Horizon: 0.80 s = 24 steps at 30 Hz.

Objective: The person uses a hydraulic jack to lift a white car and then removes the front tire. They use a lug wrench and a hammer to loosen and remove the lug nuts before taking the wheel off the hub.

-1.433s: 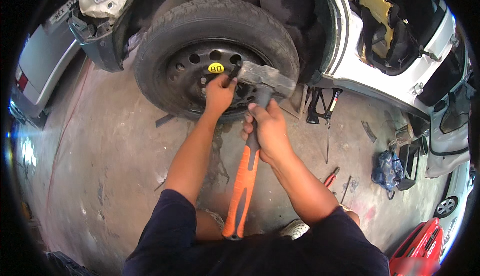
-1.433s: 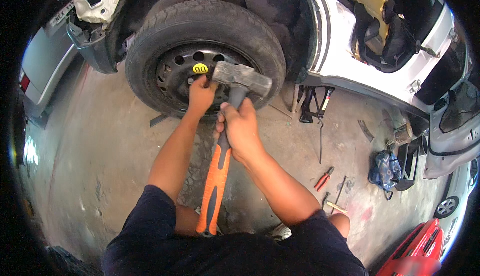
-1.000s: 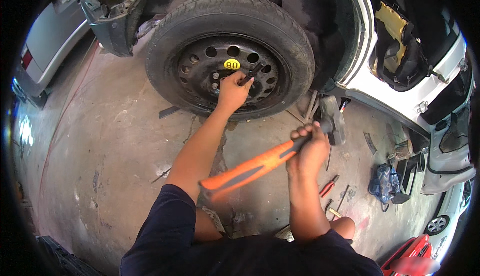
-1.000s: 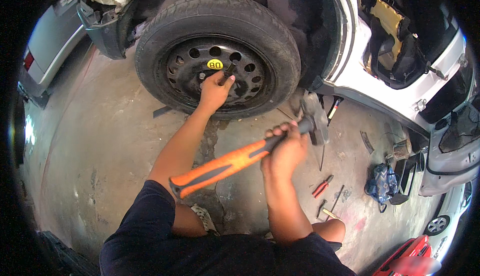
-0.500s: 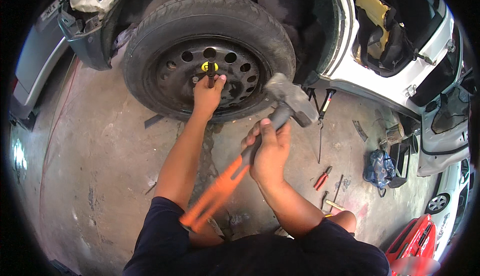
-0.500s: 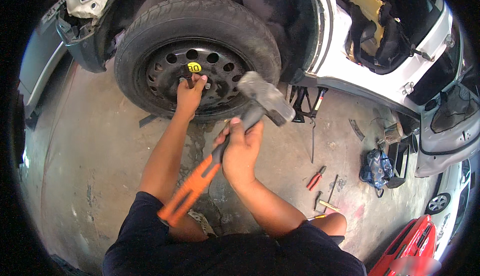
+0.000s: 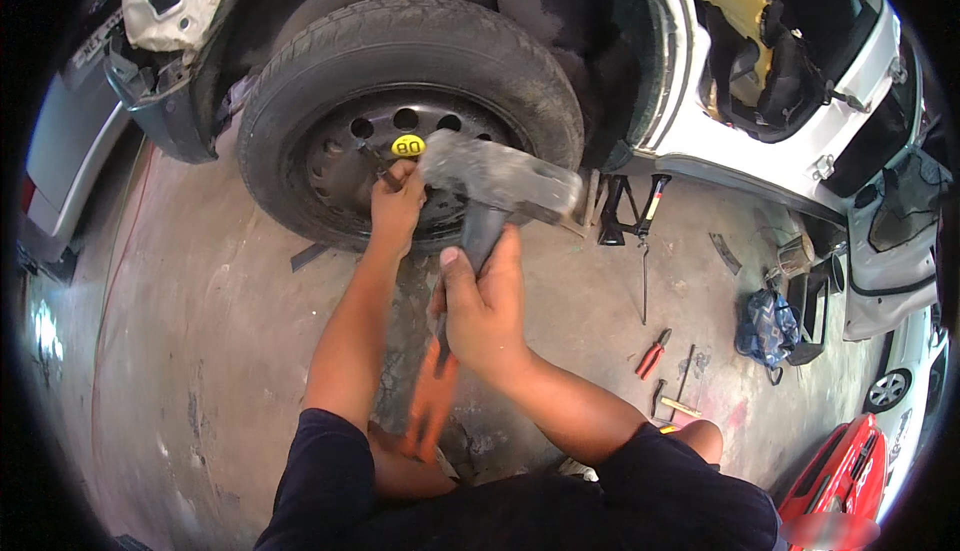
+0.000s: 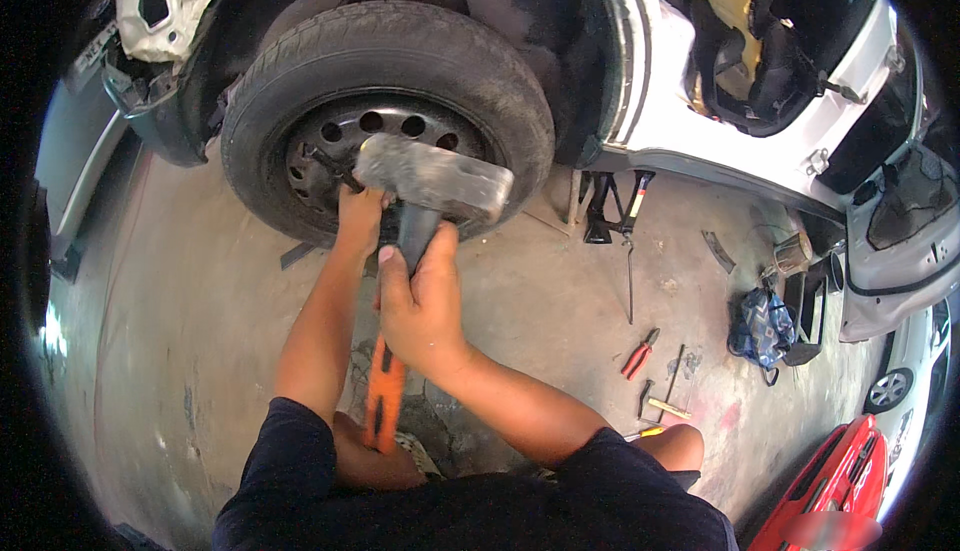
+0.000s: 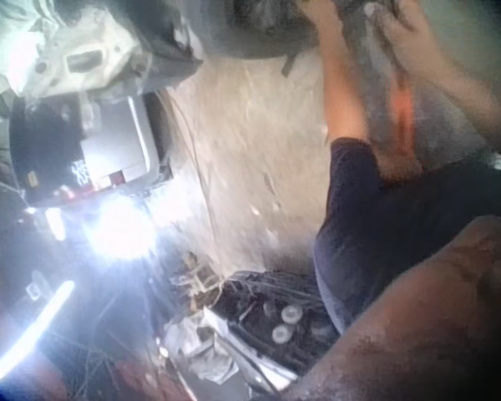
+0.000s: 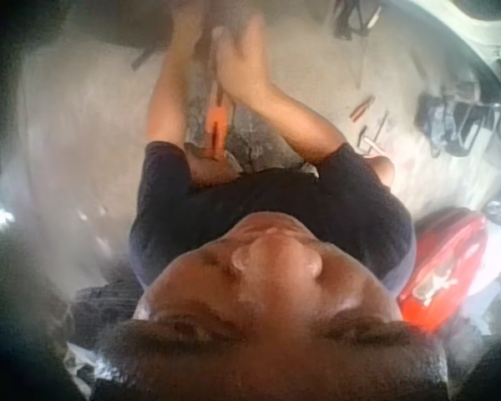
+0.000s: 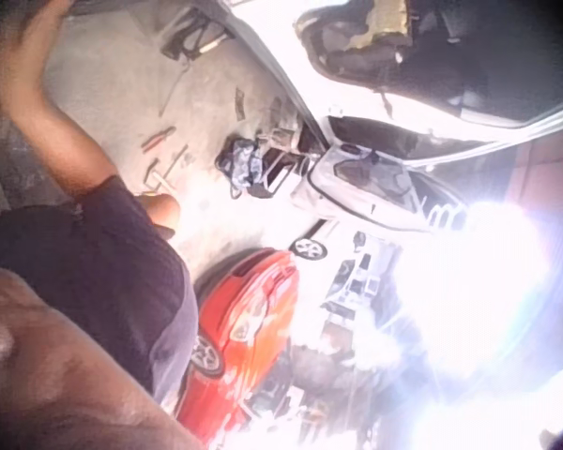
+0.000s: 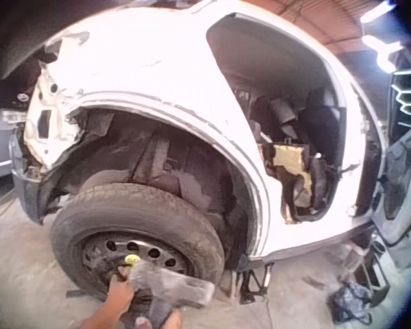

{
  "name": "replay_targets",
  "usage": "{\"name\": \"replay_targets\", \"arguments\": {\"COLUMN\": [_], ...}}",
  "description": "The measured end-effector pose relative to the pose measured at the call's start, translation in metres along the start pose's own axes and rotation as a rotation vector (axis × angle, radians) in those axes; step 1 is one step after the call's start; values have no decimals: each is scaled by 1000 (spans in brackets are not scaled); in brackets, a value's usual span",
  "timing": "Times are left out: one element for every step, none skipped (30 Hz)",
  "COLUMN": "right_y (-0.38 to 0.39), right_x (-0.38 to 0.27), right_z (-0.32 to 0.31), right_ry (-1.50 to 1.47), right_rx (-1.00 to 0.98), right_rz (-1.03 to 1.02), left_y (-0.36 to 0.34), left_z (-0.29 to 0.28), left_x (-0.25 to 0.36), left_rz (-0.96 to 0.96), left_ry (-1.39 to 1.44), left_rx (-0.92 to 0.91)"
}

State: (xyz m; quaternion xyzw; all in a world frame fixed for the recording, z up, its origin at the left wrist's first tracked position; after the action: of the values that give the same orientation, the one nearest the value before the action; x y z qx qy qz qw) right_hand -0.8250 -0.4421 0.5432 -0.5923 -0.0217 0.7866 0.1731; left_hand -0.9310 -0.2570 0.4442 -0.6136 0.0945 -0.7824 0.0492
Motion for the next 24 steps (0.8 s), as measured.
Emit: {"name": "replay_targets", "arguments": {"right_y": [-5,-13,-22,-37,-56,-66,-61,-59,-52,-42,-29,-17,-4,9,22,34,43,56,69,79,88,102,117,119], "right_x": [8,18,18,9,-3,-16,-42,-37,-32,-26,-20,-8,3,13,23,40,61,78,92,105,115,133,159,166], "right_z": [2,9,13,23,31,40,65,55,40,26,15,-4,-28,-60,-86,-112,-135,-158,-183,-205,-225,-249,-274,-288], "right_ry": [69,189,315,570,536,494,431,422,432,437,418,447,482,536,583,626,661,680,705,736,766,780,791,814], "right_rx": [61,51,50,-42,-180,-323,-374,-359,-336,-349,-380,-416,-445,-457,-479,-477,-488,-452,-406,-368,-337,-324,-312,-300], "right_rz": [-110,-112,-119,-233,-113,1,-96,-138,-170,-192,-219,-76,26,136,200,308,404,407,417,523,622,638,653,680], "left_y": [-7,-11,-5,-3,-9,-20,-54,-52,-34,-23,-10,3,6,19,37,45,51,56,49,44,37,15,-7,-20], "left_z": [6,6,5,7,-5,-24,-95,-85,-64,-48,-44,-37,-33,-22,-8,9,26,45,72,94,102,91,72,59], "left_x": [1,0,7,-2,-10,-20,-45,-46,-41,-14,23,58,79,115,144,153,162,165,160,149,135,110,87,70], "left_rz": [-8,-21,-66,-101,-120,-132,-47,-24,-13,41,99,146,300,533,854,1007,1169,1324,1312,1279,1256,1067,850,613], "left_ry": [-64,-138,-191,-83,12,103,-276,-295,-298,-399,-525,-642,-351,-727,-926,-1143,-1370,-1583,-1681,-1770,-1805,-2048,-2279,-2477], "left_rx": [-27,-43,119,120,130,143,149,125,92,139,215,293,280,391,507,472,434,381,66,-254,-327,-399,-467,-530]}}
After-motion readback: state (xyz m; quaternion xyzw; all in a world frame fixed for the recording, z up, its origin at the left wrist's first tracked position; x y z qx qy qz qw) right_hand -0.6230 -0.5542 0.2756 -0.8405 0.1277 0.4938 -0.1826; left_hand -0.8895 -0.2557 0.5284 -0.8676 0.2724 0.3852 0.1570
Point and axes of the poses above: each hand's wrist, its own y-axis away from the middle knuckle, its own z-axis out of the palm, x = y × z, the point moved 7 cm from there along -y, towards the middle knuckle, and after that the axes turned 4 degrees about -y, right-handed, at the moved point
